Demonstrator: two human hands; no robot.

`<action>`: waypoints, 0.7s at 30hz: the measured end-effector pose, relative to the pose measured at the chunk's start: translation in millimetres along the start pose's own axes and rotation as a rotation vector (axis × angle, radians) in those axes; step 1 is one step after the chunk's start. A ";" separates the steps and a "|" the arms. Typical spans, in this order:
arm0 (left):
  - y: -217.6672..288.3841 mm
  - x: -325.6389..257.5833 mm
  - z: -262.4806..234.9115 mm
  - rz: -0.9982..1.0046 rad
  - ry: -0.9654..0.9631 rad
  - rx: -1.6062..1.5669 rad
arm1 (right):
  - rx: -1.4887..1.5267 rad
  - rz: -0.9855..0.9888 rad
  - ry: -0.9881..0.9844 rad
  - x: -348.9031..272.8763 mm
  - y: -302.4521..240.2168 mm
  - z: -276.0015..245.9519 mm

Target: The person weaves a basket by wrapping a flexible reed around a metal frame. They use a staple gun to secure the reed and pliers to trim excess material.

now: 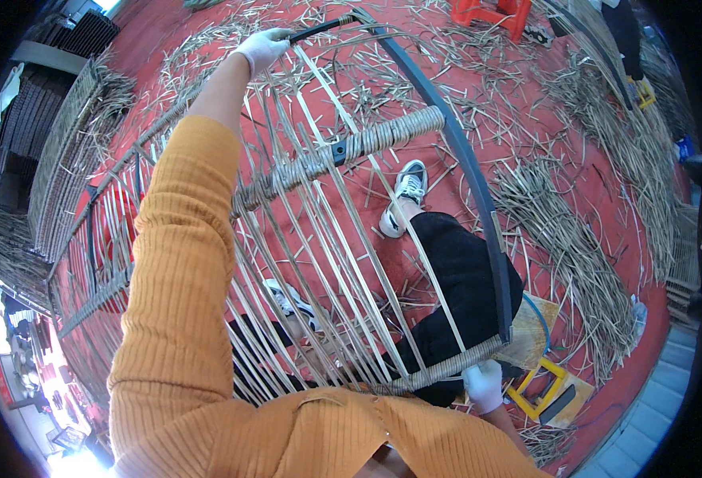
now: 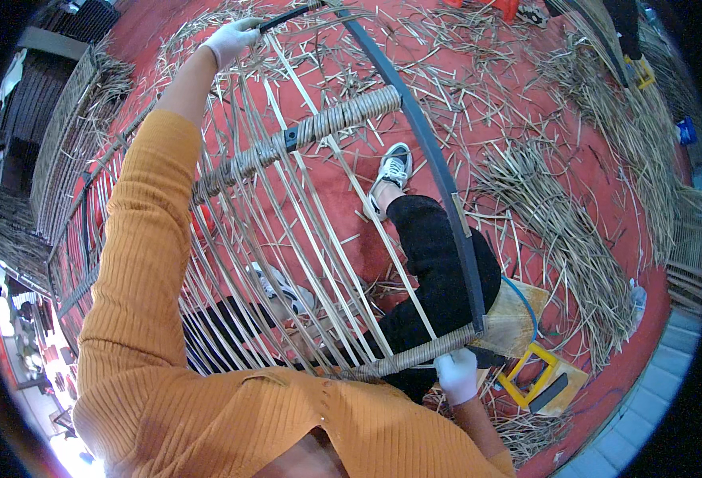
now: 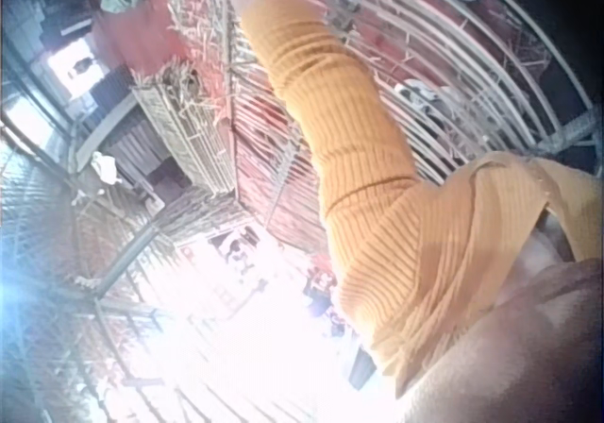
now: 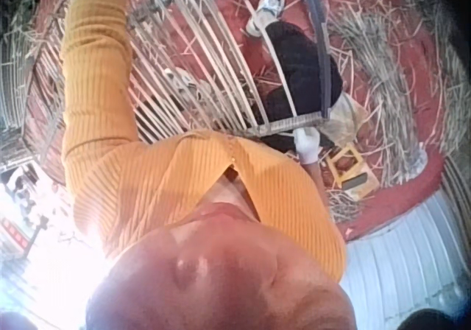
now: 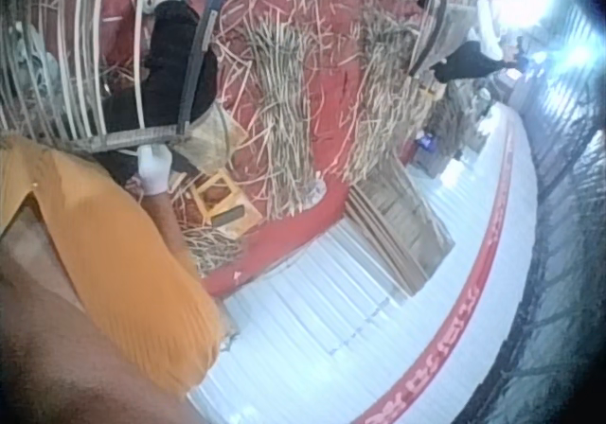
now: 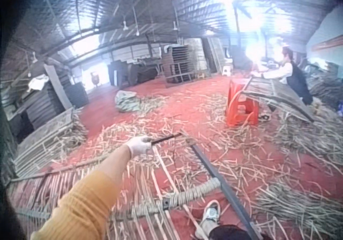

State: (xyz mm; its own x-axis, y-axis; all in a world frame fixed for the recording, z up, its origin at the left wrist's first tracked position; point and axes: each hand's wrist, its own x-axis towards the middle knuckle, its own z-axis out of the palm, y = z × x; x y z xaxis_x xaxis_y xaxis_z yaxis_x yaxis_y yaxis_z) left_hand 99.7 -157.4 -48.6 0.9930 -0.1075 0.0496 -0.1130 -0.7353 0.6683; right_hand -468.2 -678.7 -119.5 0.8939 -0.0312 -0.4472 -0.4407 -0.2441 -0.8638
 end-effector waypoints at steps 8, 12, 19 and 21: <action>8.4 -0.4 -7.7 -0.041 -0.019 0.116 | -0.152 -0.079 -0.090 3.1 -8.9 -2.2; 10.3 -3.7 -13.6 0.019 -0.007 0.205 | -0.154 -0.106 -0.063 2.0 -12.1 2.1; 106.0 -109.5 14.4 0.113 0.194 0.027 | -0.445 -0.134 -0.141 11.4 -16.9 2.8; 139.7 -158.7 57.2 0.455 0.222 0.391 | -0.431 -0.282 -0.110 16.6 -19.5 1.3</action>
State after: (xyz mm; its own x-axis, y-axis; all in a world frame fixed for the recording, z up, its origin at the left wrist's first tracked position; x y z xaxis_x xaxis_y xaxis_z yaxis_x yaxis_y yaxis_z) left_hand -75.7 -281.4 -5.5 0.8217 -0.3559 0.4451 -0.4878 -0.8431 0.2263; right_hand -444.9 -673.2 -110.4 0.9488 0.1895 -0.2526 -0.0897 -0.6053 -0.7910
